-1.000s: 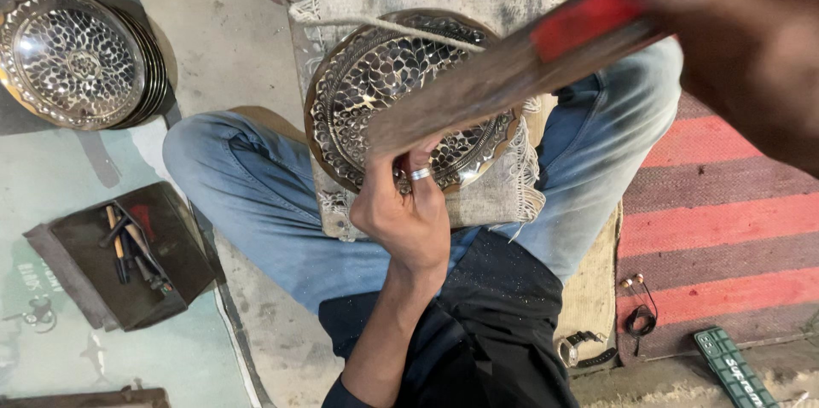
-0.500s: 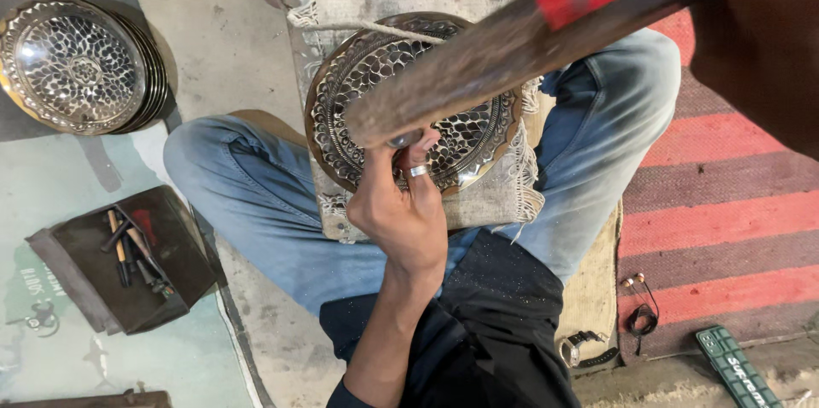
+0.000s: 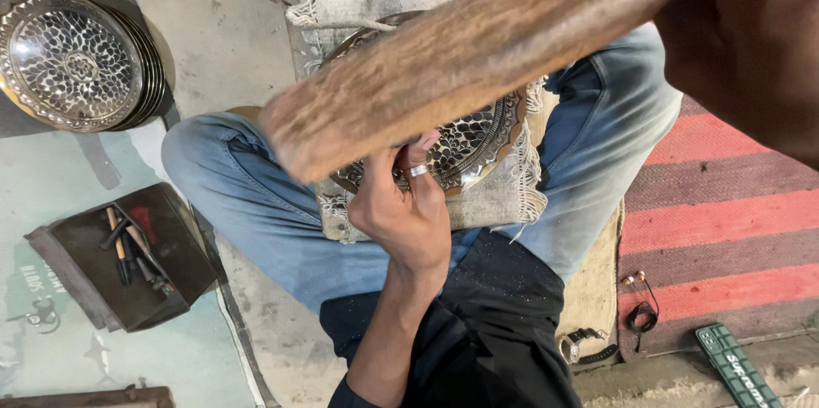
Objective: The person sits cross-legged on the floor with an engraved brass plate resting on a cloth-covered pad. They hold a punch against the plate's patterned surface with one hand and strike it with a wooden mallet in the other, repositioning the punch repeatedly to work the design across the plate.
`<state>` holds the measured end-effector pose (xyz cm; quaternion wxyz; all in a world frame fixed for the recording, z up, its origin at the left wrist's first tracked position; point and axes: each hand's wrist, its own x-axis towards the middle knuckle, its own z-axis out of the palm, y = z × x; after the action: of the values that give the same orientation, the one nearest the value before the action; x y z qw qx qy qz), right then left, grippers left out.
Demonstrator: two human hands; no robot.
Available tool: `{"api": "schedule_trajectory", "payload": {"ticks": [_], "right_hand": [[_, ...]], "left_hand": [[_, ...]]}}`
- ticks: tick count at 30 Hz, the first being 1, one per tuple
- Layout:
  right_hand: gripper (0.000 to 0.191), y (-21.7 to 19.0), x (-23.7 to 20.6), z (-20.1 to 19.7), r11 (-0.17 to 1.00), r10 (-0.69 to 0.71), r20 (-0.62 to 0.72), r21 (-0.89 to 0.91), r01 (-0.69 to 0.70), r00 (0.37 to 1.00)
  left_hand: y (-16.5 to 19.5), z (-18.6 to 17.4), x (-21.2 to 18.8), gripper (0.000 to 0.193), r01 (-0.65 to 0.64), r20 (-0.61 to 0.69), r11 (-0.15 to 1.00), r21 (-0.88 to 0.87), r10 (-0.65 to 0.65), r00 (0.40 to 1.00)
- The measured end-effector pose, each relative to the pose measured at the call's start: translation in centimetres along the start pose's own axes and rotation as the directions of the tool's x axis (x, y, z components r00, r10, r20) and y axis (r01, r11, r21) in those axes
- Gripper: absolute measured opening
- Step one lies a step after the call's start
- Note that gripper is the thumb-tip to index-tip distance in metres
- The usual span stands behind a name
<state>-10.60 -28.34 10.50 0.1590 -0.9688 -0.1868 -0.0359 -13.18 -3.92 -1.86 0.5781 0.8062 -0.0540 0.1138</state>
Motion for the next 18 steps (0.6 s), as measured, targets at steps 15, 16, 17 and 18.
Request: {"api": "schedule_trajectory", "payload": {"ticks": [15, 16, 17, 18], "right_hand": [[0.050, 0.22, 0.24, 0.35, 0.998, -0.056, -0.016, -0.042, 0.056, 0.998], [0.046, 0.22, 0.30, 0.32, 0.999, -0.033, -0.038, -0.034, 0.032, 0.999], [0.041, 0.08, 0.41, 0.54, 0.999, 0.036, -0.058, -0.012, -0.037, 0.998], [0.040, 0.13, 0.46, 0.44, 0.999, 0.028, -0.062, -0.036, -0.031, 0.998]], "left_hand": [[0.98, -0.49, 0.59, 0.027, 0.010, 0.048, 0.999, -0.042, -0.008, 0.999], [0.94, -0.52, 0.56, 0.030, 0.002, 0.055, 0.999, -0.044, 0.001, 0.998], [0.90, -0.52, 0.52, 0.028, 0.007, 0.060, 0.998, -0.055, -0.004, 0.998], [0.86, -0.50, 0.48, 0.026, 0.014, 0.059, 0.998, -0.060, -0.010, 0.998]]}}
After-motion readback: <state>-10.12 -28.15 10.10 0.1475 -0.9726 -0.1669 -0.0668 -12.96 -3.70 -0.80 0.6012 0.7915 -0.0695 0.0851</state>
